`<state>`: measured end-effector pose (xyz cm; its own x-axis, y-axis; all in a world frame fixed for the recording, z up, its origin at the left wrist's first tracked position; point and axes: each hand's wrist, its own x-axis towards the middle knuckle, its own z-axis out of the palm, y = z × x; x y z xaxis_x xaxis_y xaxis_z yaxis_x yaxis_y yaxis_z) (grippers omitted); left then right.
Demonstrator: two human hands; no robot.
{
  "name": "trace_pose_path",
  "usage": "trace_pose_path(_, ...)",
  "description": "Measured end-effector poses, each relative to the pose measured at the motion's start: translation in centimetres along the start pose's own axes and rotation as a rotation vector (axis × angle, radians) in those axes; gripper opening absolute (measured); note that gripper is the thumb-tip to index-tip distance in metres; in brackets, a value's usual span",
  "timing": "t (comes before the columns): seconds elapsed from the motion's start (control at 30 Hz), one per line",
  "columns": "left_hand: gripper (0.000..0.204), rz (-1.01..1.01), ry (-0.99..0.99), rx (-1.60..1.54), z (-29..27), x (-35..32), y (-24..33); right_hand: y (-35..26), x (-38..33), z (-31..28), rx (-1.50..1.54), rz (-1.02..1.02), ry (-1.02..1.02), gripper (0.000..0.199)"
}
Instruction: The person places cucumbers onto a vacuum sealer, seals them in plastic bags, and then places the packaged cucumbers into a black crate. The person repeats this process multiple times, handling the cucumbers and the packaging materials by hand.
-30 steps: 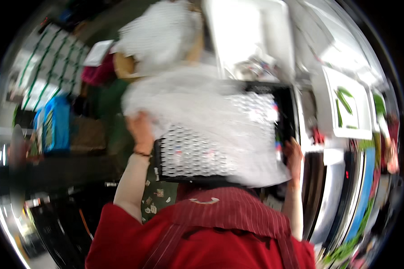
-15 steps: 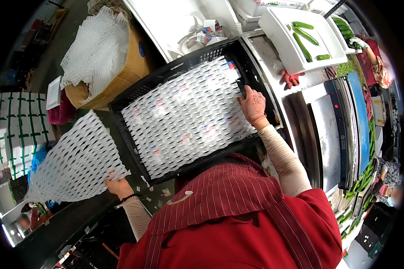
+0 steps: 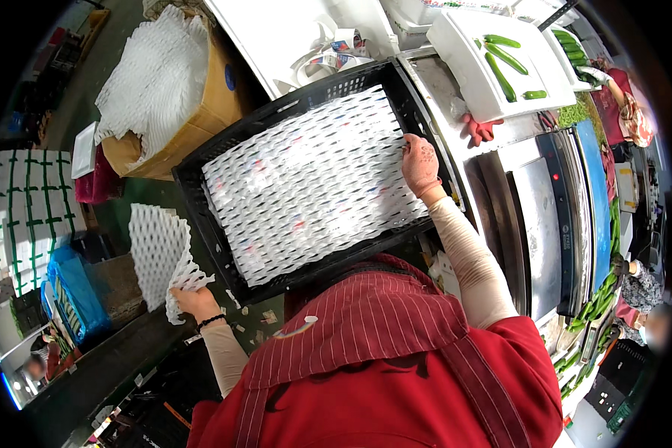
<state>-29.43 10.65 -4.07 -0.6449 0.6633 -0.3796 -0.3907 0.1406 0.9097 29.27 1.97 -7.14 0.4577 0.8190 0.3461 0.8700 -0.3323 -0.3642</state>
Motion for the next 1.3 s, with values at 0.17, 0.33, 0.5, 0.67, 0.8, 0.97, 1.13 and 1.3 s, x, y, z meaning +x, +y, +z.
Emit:
trace_pose_path(0.17, 0.043, 0.112, -0.441, 0.187, -5.1, 3.3, -1.6, -0.2, 0.4, 0.3, -0.184, -0.07, -0.174, 0.019)
trace_pose_path(0.33, 0.05, 0.342, 0.252, 0.263, 2.1, -3.3, 1.5, -5.8, 1.8, -3.0, -0.035, -0.137, 0.042, 0.059)
trace_pose_path(0.5, 0.035, 0.808, -0.024, 0.442, 6.0, -6.2, 1.7, -7.5, 4.1, -0.1, -0.1, -0.237, 0.005, 0.064)
trace_pose_path(0.67, 0.036, 0.753, -0.206, 0.311, 13.9, -7.1, -1.3, -4.9, 4.8, 4.0, -0.141, -0.434, -0.186, 0.06)
trace_pose_path(0.8, 0.032, 0.757, -0.347, 0.834, 11.0, -4.5, -9.9, -5.5, 5.3, 3.7, -0.131, -0.47, -0.224, 0.058)
trace_pose_path(0.97, 0.035, 0.831, -0.505, 0.774, 8.2, -5.5, -12.4, -5.9, 4.9, 2.1, -0.045, -0.406, -0.161, 0.064)
trace_pose_path(1.13, 0.042, 0.806, -0.469, 0.955, 7.0, -5.2, -13.0, -6.9, -0.6, -2.7, -0.051, -0.374, -0.256, 0.073)
trace_pose_path(1.3, 0.042, 0.797, -0.532, 1.101, 6.7, -6.9, -12.5, -4.5, -1.3, -2.7, -0.084, -0.42, -0.452, 0.074)
